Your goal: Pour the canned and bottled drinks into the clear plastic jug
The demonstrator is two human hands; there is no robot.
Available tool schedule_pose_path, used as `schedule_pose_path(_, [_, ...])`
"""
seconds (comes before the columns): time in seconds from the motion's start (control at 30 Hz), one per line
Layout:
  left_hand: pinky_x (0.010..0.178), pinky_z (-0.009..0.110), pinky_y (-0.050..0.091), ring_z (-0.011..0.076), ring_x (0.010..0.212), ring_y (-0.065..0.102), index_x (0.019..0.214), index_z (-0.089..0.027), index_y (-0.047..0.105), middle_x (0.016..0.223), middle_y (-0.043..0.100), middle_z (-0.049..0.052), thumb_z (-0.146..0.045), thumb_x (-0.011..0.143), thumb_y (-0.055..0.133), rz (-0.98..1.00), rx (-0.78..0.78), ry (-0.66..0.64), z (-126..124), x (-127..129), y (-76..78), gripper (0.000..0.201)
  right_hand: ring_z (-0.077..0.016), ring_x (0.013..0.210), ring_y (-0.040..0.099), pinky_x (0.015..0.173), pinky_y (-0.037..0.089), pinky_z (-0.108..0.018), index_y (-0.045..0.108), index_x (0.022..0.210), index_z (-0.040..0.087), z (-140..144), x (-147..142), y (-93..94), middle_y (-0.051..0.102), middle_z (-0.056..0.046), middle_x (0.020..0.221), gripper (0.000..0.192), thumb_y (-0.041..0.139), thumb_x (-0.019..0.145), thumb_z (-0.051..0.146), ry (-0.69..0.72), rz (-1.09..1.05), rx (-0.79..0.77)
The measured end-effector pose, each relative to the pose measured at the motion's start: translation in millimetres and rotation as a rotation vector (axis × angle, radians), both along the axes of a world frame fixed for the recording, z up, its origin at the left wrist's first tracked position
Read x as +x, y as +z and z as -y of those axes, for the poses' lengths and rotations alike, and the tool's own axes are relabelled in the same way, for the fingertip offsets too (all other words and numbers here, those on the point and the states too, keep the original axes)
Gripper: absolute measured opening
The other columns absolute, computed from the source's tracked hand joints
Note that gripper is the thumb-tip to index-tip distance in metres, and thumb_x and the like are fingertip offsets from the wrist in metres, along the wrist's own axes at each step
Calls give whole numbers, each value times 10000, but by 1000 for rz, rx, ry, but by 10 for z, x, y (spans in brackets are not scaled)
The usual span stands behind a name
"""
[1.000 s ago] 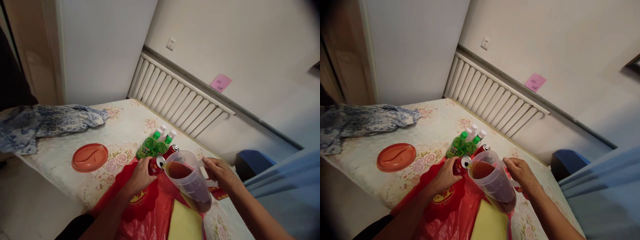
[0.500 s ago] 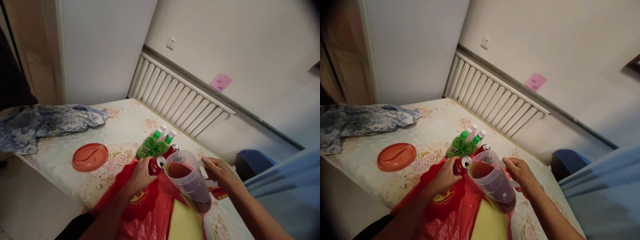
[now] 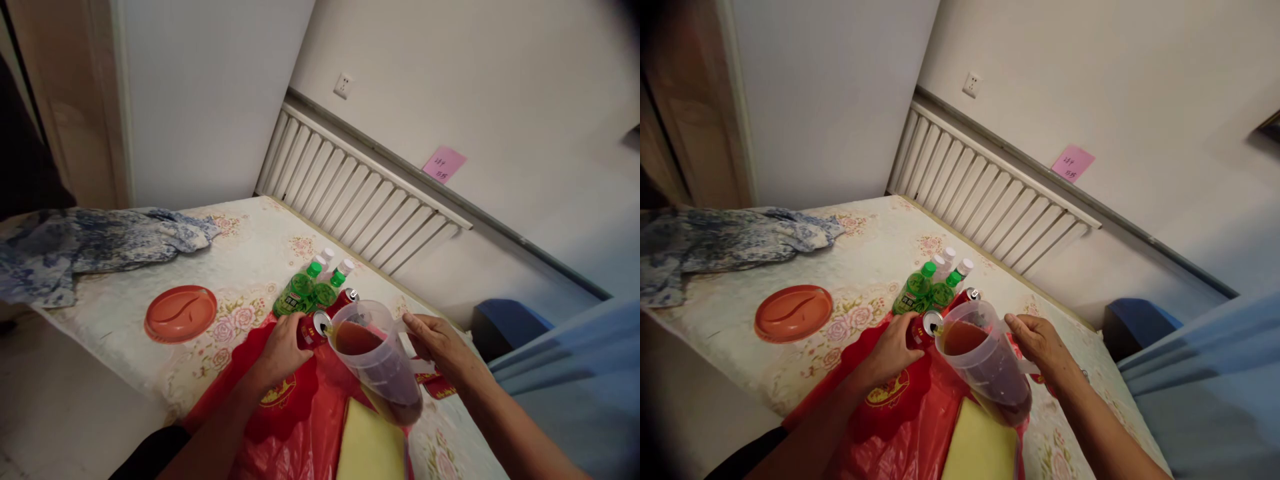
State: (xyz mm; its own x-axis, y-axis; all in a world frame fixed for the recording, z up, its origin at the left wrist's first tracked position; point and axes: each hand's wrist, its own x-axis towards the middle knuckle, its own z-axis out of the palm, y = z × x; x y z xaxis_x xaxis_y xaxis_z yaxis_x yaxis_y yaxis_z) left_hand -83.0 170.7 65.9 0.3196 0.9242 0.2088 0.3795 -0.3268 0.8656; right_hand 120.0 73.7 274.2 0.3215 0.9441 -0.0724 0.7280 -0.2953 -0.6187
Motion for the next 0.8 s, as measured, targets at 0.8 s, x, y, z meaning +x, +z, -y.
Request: schedule_pose_path(0.8, [964,325,426,251,1110,569,1168,-244,505,1148,614,73,-205,637,690,60,35,32,-24,10,-62,564,-70,414,219,439,160,-247,352,486,232,39,276,-356,315,75,404,613,581,723,750,-49,-328,166])
